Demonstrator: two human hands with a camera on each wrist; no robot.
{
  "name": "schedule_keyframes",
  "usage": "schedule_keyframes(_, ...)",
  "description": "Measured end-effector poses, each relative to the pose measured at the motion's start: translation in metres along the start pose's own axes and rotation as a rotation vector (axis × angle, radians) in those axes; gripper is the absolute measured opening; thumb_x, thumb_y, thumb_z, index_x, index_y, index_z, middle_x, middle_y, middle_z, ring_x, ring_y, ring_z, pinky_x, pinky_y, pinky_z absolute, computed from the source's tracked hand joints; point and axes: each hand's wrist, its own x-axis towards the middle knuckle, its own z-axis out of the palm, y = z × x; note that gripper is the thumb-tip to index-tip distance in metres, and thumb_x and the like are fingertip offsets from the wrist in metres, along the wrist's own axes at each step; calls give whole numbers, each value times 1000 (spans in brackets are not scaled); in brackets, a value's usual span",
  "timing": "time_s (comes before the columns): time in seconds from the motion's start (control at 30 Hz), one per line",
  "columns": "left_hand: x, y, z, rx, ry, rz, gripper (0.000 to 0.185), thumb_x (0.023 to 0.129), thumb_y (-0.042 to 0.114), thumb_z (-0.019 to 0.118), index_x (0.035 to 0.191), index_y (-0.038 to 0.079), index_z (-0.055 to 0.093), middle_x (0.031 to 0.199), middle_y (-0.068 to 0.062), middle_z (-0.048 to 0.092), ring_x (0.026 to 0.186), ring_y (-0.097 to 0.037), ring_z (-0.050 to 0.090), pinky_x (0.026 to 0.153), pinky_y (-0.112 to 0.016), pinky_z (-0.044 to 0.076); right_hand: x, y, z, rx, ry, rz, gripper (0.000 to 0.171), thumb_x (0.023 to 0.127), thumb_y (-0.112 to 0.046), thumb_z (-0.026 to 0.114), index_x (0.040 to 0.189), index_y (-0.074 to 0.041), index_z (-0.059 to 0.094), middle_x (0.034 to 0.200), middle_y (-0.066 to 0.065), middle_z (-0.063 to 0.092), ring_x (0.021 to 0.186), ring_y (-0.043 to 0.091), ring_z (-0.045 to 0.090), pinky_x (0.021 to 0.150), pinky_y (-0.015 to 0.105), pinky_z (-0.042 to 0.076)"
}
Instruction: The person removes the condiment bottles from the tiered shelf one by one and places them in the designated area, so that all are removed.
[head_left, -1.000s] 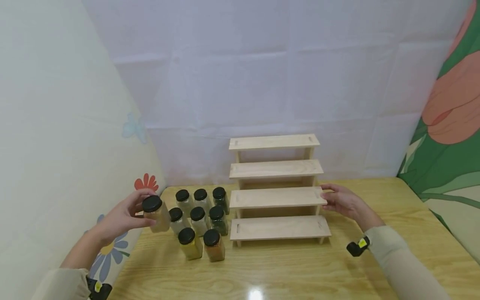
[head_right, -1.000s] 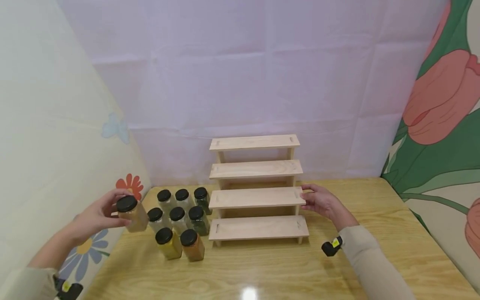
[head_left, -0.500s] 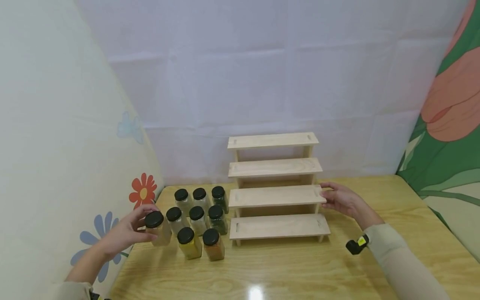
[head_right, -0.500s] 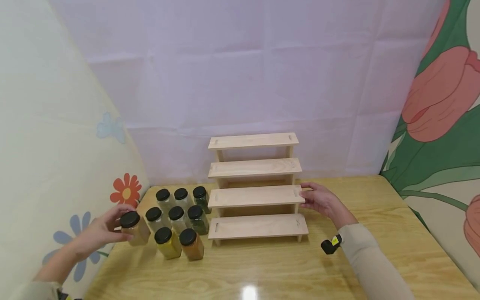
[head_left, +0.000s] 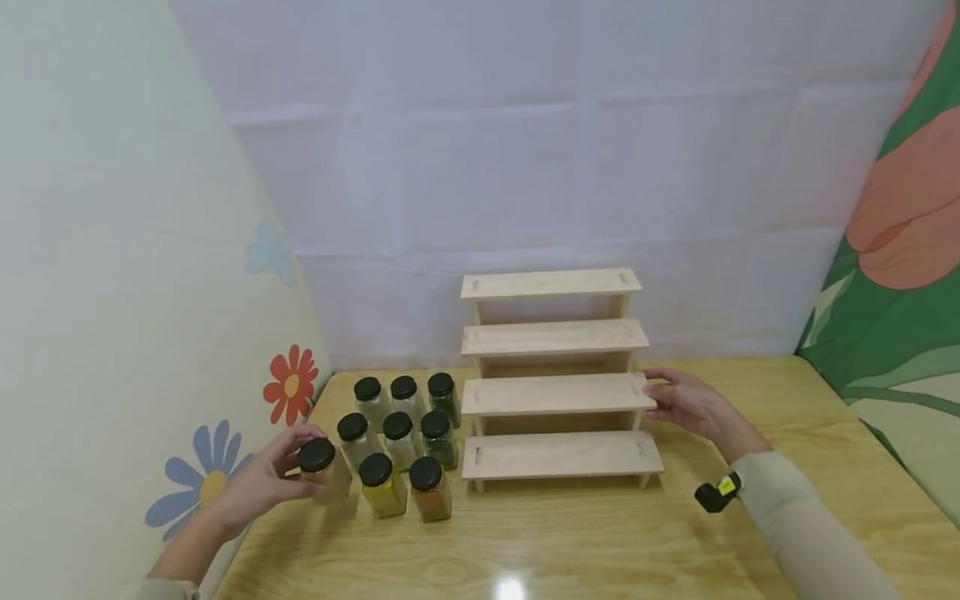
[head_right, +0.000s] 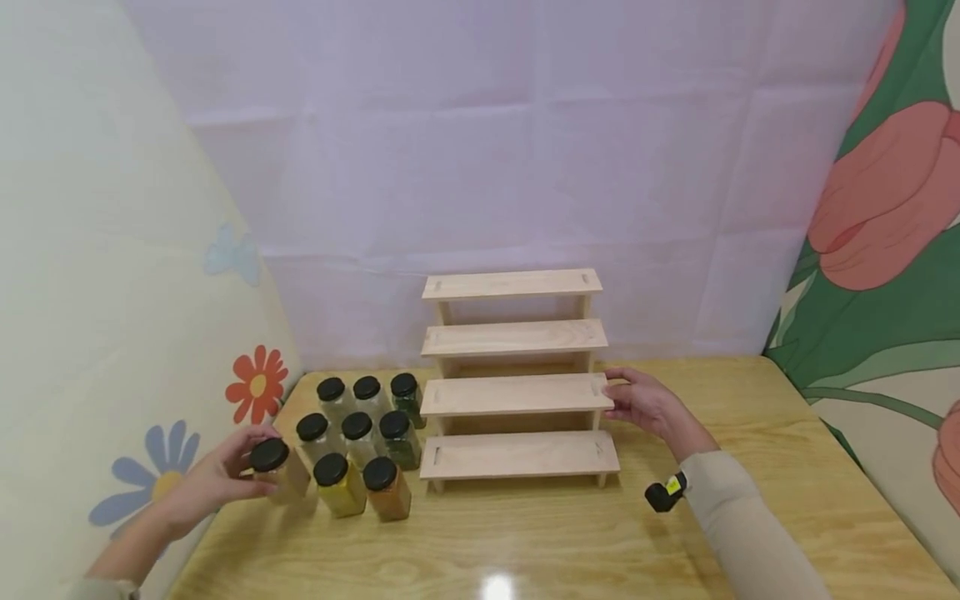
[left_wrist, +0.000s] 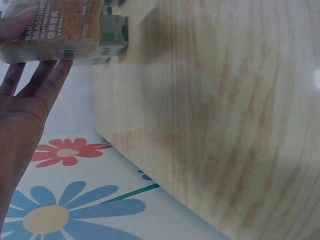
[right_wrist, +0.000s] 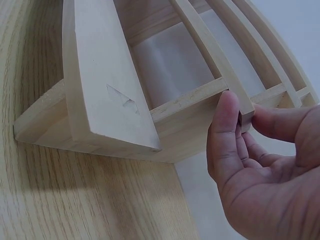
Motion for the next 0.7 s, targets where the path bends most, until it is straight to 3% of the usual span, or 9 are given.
schedule_keyframes(0.2, 1, -11, 6, -55, -63, 37, 57, 91, -5, 70, 139, 3, 40, 126, 13, 57, 108, -8, 65, 80, -38, 60, -1, 1, -1, 10, 3, 4, 59, 104, -1, 49, 154, 7, 19, 97, 3, 64, 81, 11, 65, 74, 26, 58)
schedule_keyframes(0.7, 0, -21, 14, -8, 0, -27, 64, 86, 0, 76, 138, 0, 39, 124, 18, 56, 110, -2, 62, 82, -34, 59, -1, 0, 0, 20, -2, 4, 59, 104, -2, 50, 153, 6, 20, 97, 3, 65, 80, 11, 65, 75, 27, 59)
